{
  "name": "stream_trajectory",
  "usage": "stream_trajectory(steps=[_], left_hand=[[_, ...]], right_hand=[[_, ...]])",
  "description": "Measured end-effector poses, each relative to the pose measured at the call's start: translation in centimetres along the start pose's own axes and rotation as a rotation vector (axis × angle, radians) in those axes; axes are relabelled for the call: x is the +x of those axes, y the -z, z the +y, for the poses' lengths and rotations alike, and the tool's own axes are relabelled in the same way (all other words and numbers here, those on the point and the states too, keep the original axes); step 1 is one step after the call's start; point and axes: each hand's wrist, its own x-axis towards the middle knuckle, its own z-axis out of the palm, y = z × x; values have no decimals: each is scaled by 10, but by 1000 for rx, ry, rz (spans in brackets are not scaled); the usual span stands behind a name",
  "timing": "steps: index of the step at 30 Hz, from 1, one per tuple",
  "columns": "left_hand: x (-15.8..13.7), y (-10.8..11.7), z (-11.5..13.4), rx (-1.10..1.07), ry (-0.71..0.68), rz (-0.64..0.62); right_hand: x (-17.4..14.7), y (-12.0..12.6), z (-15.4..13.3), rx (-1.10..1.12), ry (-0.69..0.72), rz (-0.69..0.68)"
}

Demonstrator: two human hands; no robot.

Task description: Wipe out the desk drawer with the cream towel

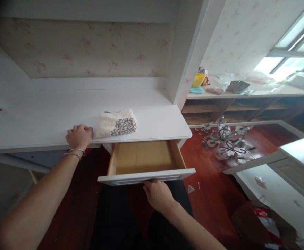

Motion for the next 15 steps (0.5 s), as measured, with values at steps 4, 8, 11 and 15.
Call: stream_trajectory(steps=[4, 8, 11, 15], left_hand=[[0, 2, 1, 8, -4, -14], [0, 2, 2, 9, -3, -22], [0, 2, 2, 14, 4, -23], [0, 3, 2, 13, 1, -32]], right_hand=[[-52, -20, -17, 104, -88, -42], [-79, -36, -26, 130, -104, -46], [-85, -45, -26, 134, -113, -35], [-93, -66, -18, 96, -100, -6]])
